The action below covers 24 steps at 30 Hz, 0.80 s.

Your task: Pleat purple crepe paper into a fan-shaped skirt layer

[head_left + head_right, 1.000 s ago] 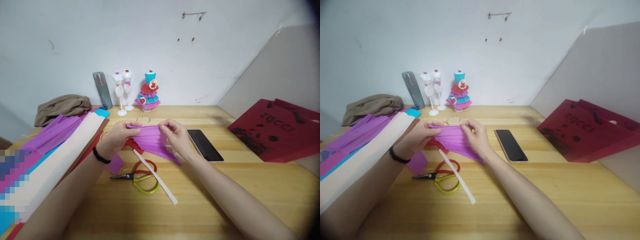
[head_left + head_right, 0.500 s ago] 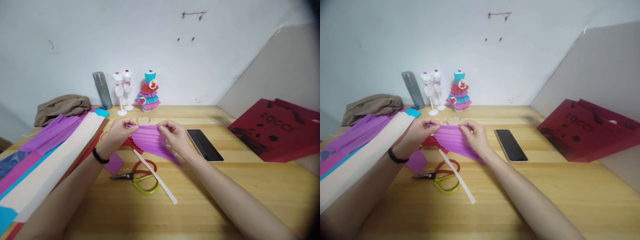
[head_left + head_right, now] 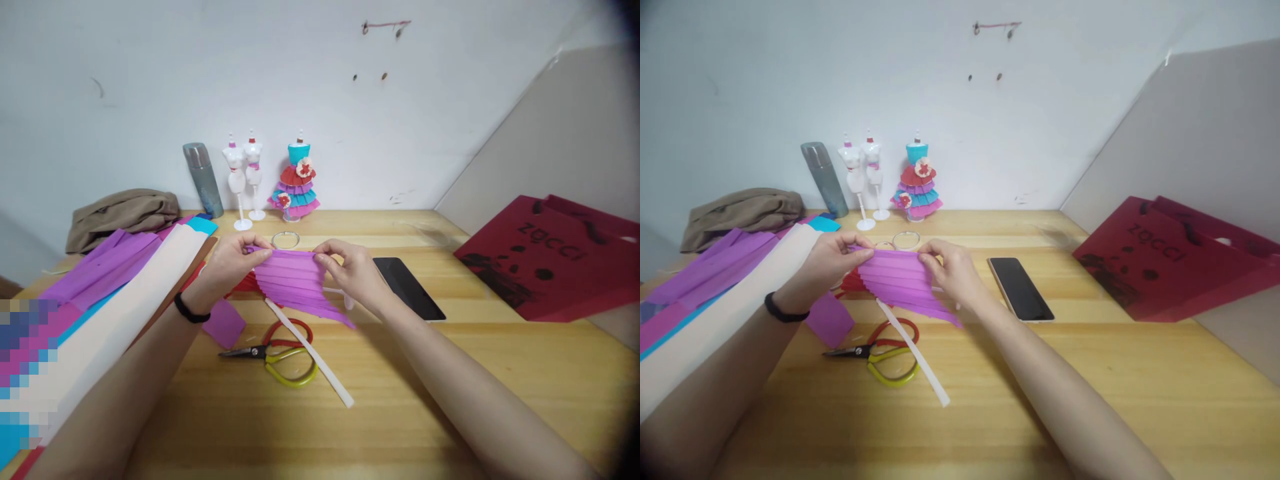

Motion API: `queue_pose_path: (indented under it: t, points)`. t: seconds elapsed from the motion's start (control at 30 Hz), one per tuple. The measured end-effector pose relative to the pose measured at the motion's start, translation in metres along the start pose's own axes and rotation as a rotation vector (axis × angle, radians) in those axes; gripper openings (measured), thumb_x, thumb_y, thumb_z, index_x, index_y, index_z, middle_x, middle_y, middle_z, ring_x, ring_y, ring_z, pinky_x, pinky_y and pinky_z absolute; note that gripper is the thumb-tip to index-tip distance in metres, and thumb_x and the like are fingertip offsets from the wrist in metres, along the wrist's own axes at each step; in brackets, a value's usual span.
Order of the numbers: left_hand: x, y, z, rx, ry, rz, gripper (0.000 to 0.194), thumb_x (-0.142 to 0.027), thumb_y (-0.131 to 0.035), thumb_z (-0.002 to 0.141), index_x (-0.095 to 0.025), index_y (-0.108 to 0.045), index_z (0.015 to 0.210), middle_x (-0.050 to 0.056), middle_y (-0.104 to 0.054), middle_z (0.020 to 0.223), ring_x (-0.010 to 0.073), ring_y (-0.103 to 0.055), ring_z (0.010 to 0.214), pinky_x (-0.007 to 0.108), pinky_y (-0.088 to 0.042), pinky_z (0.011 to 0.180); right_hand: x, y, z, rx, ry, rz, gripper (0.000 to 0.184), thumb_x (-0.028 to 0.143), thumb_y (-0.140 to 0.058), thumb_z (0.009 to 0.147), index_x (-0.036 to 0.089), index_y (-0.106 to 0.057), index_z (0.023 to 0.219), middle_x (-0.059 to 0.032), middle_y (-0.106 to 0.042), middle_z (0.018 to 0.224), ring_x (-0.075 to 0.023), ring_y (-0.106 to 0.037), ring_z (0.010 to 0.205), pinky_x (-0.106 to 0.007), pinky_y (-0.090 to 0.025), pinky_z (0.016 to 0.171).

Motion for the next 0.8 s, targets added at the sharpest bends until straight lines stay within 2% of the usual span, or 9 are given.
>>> queue_pose_path:
  t: [0.17, 0.37, 0.43, 0.5, 0.57, 0.67, 0.8]
  points:
    - [0.001, -0.003, -0.001, 0.01, -0.059, 0.084, 0.008, -0.025, -0.065, 0.071, -0.018, -0.066, 0.066, -0.001, -0.065, 0.066, 0.0143, -0.056, 0.064, 0.024, -0.042, 0.063, -0.001, -0.002, -0.001, 0.006, 0.111, -0.082, 0.015, 0.021, -0.053, 0.079, 0.02, -0.067, 0.086, -0.0077, -0.07, 0.089, -0.0236, -0.064, 0.086, -0.036, -0.046, 0.08]
    - [-0.003, -0.008, -0.005, 0.031, -0.248, 0.239, 0.009, -0.023, -0.061, 0.075, -0.018, -0.066, 0.071, -0.001, -0.068, 0.069, 0.0138, -0.059, 0.066, 0.024, -0.043, 0.064, 0.006, -0.008, -0.007, 0.065, 0.097, -0.045, 0.023, 0.031, -0.06, 0.083, 0.02, -0.067, 0.102, -0.0075, -0.072, 0.102, -0.0223, -0.065, 0.093, -0.034, -0.047, 0.081]
    - [-0.004, -0.01, -0.007, 0.044, -0.314, 0.265, 0.009, -0.023, -0.06, 0.076, -0.017, -0.066, 0.072, -0.001, -0.069, 0.071, 0.0138, -0.06, 0.068, 0.024, -0.044, 0.067, 0.009, -0.009, -0.009, 0.077, 0.083, -0.04, 0.019, 0.029, -0.059, 0.084, 0.019, -0.068, 0.098, -0.0063, -0.072, 0.097, -0.0206, -0.066, 0.088, -0.031, -0.047, 0.078]
    - [-0.004, -0.012, -0.008, 0.051, -0.347, 0.272, 0.01, -0.022, -0.06, 0.077, -0.017, -0.066, 0.072, 0.0, -0.07, 0.072, 0.0136, -0.061, 0.069, 0.024, -0.044, 0.067, 0.01, -0.01, -0.009, 0.087, 0.074, -0.044, 0.013, 0.025, -0.057, 0.084, 0.019, -0.069, 0.086, -0.0038, -0.072, 0.084, -0.018, -0.065, 0.077, -0.029, -0.046, 0.072]
    - [-0.003, -0.013, -0.007, 0.056, -0.342, 0.273, 0.01, -0.022, -0.059, 0.077, -0.017, -0.066, 0.071, 0.0, -0.069, 0.07, 0.0132, -0.061, 0.068, 0.023, -0.044, 0.066, 0.009, -0.01, -0.008, 0.095, 0.08, -0.033, 0.016, 0.021, -0.054, 0.084, 0.019, -0.068, 0.077, -0.002, -0.071, 0.074, -0.0161, -0.063, 0.069, -0.027, -0.045, 0.067]
    - [-0.001, -0.011, -0.005, 0.063, -0.279, 0.248, 0.009, -0.022, -0.059, 0.075, -0.017, -0.065, 0.07, -0.001, -0.067, 0.068, 0.0123, -0.059, 0.065, 0.023, -0.043, 0.062, 0.008, -0.008, -0.006, 0.096, 0.086, 0.017, 0.017, 0.019, -0.053, 0.084, 0.019, -0.069, 0.077, -0.0016, -0.072, 0.076, -0.0162, -0.064, 0.071, -0.027, -0.045, 0.067]
    - [0.001, -0.006, -0.002, 0.05, -0.155, 0.17, 0.011, -0.025, -0.06, 0.074, -0.016, -0.064, 0.07, -0.002, -0.063, 0.065, 0.0108, -0.054, 0.06, 0.022, -0.041, 0.057, 0.009, -0.003, -0.005, 0.084, 0.017, 0.026, 0.016, 0.024, -0.056, 0.082, 0.019, -0.067, 0.071, -0.0014, -0.071, 0.073, -0.0166, -0.064, 0.067, -0.027, -0.044, 0.064]
Point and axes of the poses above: each hand's wrist, its own z-axis towards the middle knuckle, its own y-axis out of the back of the hand, x = y × z, the point moved 1 cm from there along z, towards the middle knuckle
